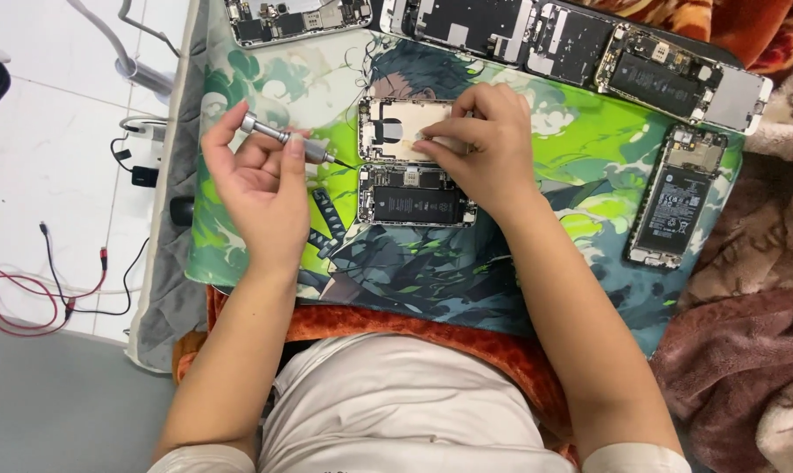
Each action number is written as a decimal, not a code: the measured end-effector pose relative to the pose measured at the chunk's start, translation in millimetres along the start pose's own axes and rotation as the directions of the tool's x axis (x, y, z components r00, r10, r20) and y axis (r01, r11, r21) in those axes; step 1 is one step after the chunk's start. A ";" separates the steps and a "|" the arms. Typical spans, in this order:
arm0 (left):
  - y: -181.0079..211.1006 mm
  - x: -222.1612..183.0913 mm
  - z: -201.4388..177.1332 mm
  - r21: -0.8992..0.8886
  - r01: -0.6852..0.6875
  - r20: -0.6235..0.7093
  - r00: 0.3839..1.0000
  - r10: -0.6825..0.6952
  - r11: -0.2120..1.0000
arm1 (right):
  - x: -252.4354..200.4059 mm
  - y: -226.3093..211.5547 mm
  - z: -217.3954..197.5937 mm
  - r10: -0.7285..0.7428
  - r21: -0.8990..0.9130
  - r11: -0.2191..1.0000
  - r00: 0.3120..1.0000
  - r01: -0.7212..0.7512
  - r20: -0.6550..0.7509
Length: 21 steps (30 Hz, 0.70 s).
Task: Disassembling and assembling internal components of a mobile phone using a precision screwdriver and manual manipulation.
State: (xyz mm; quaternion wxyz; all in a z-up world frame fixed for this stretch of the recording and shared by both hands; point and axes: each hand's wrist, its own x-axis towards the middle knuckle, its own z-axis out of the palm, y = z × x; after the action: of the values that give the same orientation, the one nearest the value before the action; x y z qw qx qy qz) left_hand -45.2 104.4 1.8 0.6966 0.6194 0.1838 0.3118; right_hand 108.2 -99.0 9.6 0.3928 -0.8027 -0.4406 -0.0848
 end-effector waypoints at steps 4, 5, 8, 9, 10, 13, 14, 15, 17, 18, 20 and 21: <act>3.0 -0.1 2.0 0.018 -0.013 0.009 1.000 0.013 1.000 | 0.0 -1.1 0.1 -0.002 0.012 1.000 1.000 0.002 -0.021; 2.6 0.2 2.4 0.027 -0.019 0.012 1.000 0.019 0.999 | 0.1 -0.9 0.0 0.001 0.017 1.000 1.000 -0.001 -0.019; 2.3 -0.3 2.6 0.030 -0.021 0.013 1.000 0.020 0.999 | -0.2 -0.6 -0.5 0.006 0.040 0.999 1.000 -0.006 -0.021; 2.4 -0.3 2.7 0.022 -0.018 0.011 1.000 0.018 1.000 | 0.1 -0.4 -0.8 0.006 0.056 0.998 1.000 -0.004 -0.023; 2.3 -0.2 2.7 0.023 -0.018 0.012 1.000 0.018 1.000 | 0.1 -0.2 -1.1 0.007 0.057 0.998 1.000 -0.005 -0.024; 2.2 -0.9 2.8 0.019 -0.020 0.007 1.000 0.020 1.000 | -2.3 2.3 -1.4 0.002 0.052 0.999 1.000 -0.001 -0.017; 2.4 -1.0 2.8 0.022 -0.024 0.001 1.000 0.024 0.999 | -3.9 4.3 -1.2 0.034 0.111 0.993 0.998 -0.027 -0.060; 2.8 -1.0 2.9 0.025 -0.028 -0.004 1.000 0.028 0.999 | -5.2 6.2 -1.2 0.069 0.171 0.984 0.992 -0.051 -0.101; 7.5 0.8 8.8 0.032 -0.036 0.012 0.999 0.035 0.999 | -10.0 7.6 -9.1 0.139 0.263 0.960 0.981 -0.099 -0.136; 10.1 1.7 11.7 0.039 -0.038 0.026 0.999 0.037 0.999 | -12.5 8.2 -13.0 0.213 0.355 0.924 0.964 -0.146 -0.158; 20.7 7.6 27.0 0.037 -0.083 0.087 0.993 0.080 0.996 | -17.1 18.7 -16.8 0.251 0.381 0.909 0.951 -0.167 -0.183; 25.7 9.9 34.4 0.031 -0.124 0.145 0.982 0.118 0.992 | -20.1 23.7 -18.5 0.290 0.406 0.894 0.935 -0.189 -0.202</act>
State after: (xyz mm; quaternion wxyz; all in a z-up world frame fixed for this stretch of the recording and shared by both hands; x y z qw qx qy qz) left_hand -21.1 86.2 33.9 0.6753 0.6639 0.1017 0.3046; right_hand 118.4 -132.1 -0.7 0.6021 -0.7418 -0.2908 -0.0518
